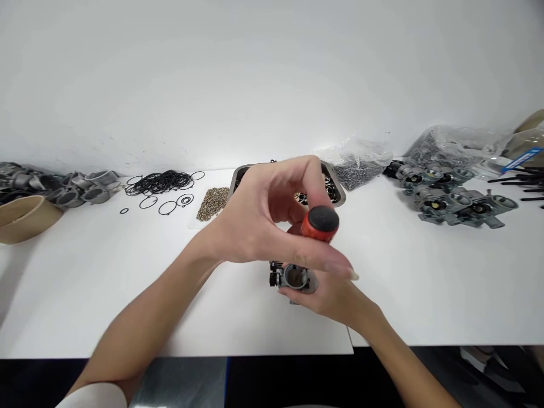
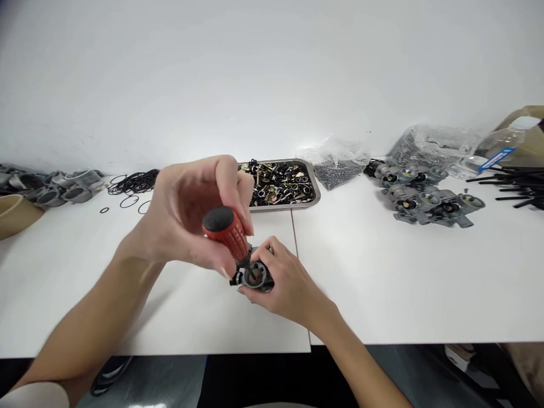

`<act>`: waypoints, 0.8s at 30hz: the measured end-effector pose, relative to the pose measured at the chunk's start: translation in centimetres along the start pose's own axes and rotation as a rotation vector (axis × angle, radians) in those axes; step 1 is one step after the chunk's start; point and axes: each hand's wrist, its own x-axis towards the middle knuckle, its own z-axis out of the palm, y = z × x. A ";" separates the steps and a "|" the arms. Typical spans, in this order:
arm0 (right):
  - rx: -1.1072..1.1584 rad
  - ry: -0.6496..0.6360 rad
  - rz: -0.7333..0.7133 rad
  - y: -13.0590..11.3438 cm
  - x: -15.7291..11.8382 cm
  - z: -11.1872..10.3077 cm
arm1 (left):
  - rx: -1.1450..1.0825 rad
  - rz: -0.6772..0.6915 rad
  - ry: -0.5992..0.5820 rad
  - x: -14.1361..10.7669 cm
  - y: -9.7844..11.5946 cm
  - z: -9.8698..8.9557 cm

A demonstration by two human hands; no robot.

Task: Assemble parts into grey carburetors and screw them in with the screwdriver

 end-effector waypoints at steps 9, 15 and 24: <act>-0.008 -0.047 0.013 0.0 0.2 -0.2 | 0.032 -0.118 -0.213 -0.2 1.2 -1.3; -0.028 -0.022 -0.020 0.1 0.1 0.0 | 0.093 -0.115 -0.302 -0.6 3.3 -1.7; -0.053 -0.041 0.043 -0.3 0.1 -0.2 | 0.117 -0.169 -0.046 -0.3 2.3 0.4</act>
